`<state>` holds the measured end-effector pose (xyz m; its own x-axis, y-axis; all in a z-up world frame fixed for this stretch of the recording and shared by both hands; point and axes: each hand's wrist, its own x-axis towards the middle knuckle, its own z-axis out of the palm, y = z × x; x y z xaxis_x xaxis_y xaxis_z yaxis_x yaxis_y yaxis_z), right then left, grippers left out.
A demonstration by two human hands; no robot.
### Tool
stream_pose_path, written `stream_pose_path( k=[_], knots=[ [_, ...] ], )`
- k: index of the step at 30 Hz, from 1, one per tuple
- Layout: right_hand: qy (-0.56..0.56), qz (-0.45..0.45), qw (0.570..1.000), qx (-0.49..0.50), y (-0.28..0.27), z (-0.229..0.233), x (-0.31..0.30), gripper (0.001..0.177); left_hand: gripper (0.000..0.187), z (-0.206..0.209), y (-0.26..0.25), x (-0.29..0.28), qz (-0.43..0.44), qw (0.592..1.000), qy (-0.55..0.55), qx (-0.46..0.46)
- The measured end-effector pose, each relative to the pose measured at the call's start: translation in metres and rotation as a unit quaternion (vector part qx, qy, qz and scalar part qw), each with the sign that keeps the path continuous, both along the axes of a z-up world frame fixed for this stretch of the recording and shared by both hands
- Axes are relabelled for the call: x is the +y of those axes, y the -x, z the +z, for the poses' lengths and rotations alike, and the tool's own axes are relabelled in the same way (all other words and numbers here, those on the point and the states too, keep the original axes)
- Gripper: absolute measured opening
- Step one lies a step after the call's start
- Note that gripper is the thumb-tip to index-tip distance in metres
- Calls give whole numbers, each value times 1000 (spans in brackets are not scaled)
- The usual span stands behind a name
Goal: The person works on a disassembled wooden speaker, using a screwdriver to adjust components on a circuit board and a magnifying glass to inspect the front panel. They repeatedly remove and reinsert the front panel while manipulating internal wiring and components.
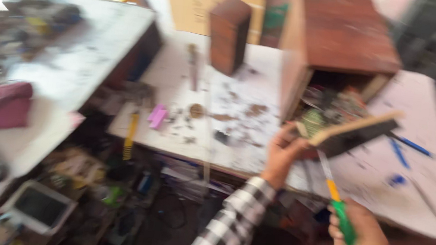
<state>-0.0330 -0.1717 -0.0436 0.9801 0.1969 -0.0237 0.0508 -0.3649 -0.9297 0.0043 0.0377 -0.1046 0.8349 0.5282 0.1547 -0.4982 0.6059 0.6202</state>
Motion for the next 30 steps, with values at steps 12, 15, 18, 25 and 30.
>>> stream_pose_path(
  k=[12, 15, 18, 25, 30],
  knots=[
    [602, 102, 791, -36, -124, -36, 41, 29, 52, 11, -1, -11, -18, 998, 34, -50],
    [607, 106, 787, -44, -131, -44, 52, 30, 48, 11, -5, -8, 0, 998, 4, -66],
    [611, 111, 782, -48, -127, -50, 53, 31, 51, 7, -7, -9, -8, 997, 16, -74],
    [568, 118, 814, -45, -121, -10, 54, 34, 55, 6, -10, 1, -8, 998, 28, -61],
    [336, 164, 924, 73, -111, 30, 53, 36, 58, 3, -20, 2, -9, 997, 48, -56]
  ],
)
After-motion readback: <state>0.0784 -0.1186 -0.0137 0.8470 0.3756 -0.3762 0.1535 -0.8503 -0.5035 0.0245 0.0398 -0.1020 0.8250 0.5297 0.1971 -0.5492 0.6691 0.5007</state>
